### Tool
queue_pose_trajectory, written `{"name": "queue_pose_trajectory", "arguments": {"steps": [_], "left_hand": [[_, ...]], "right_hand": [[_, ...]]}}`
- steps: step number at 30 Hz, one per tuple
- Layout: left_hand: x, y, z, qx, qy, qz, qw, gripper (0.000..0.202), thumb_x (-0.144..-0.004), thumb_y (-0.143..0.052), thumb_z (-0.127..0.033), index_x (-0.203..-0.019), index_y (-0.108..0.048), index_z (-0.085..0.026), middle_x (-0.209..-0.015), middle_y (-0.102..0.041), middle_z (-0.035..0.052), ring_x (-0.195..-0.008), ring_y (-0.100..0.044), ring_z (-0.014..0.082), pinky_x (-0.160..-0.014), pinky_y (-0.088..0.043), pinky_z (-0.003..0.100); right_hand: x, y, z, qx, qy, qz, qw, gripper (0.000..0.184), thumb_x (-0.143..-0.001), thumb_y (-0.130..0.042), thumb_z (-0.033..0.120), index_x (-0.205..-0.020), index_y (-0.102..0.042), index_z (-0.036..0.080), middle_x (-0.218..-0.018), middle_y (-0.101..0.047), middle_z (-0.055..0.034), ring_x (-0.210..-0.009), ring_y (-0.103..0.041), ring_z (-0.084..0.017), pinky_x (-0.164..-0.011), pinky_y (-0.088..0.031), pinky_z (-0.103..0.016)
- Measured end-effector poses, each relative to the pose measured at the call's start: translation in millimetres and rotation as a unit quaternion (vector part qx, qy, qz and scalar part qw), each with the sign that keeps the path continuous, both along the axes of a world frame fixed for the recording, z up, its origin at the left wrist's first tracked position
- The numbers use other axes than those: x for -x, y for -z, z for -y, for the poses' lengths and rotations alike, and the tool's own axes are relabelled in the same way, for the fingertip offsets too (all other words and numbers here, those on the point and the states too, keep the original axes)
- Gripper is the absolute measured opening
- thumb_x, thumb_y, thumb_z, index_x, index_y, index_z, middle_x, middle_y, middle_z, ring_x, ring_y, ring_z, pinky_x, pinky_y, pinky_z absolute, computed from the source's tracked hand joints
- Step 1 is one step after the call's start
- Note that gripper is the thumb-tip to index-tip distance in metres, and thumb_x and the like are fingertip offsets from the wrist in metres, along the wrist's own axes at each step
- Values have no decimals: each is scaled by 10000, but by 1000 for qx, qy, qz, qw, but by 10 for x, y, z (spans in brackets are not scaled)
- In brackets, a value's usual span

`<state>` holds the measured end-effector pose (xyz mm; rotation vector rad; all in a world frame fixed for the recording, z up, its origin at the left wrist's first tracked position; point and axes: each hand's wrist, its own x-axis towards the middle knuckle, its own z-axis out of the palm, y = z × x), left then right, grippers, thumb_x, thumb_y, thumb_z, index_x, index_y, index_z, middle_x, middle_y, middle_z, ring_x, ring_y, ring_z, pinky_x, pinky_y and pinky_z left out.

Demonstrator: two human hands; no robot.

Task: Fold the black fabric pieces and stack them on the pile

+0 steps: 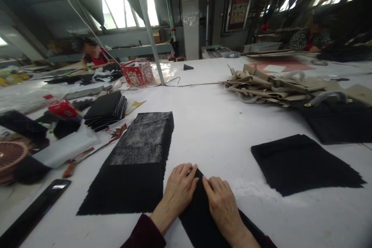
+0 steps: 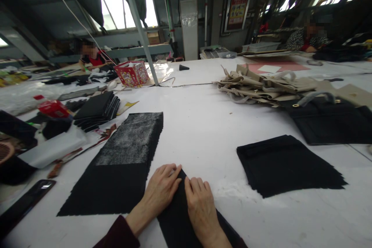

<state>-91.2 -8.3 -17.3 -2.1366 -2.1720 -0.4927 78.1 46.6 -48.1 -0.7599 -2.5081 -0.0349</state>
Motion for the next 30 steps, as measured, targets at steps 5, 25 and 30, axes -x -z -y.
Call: {"name": "queue_pose_trajectory", "arguments": {"steps": [5, 25, 30], "left_hand": [[43, -155, 15, -43, -18, -34, 998, 421, -940, -492, -177, -1360, -490, -200, -1314, -548, 98, -1149, -520, 256, -1001, -423, 444], [82, -114, -4, 32, 84, -72, 993, 470, -898, -458, -90, -1346, -491, -228, -1307, -558, 43, -1240, -450, 218, -1140, -245, 399], [63, -138, -11, 56, 116, -94, 987, 549, -835, -450, -37, -1368, -454, -167, -1312, -547, 75, -1287, -422, 220, -1153, -227, 377]], "right_hand": [[15, 9, -1, 1, 8, 4, 1000, 347, -895, -417, 26, -1187, -576, 124, -872, -540, -60, -798, -480, -210, -716, -378, -358], [-50, -17, -53, 49, -16, -40, 998, 343, -933, -391, 50, -1202, -587, 136, -890, -540, -68, -820, -480, -195, -739, -393, -320], [-187, -1, 9, 41, -11, -31, 999, 367, -912, -401, 27, -1220, -576, 125, -901, -536, -72, -834, -474, -201, -754, -399, -332]]}}
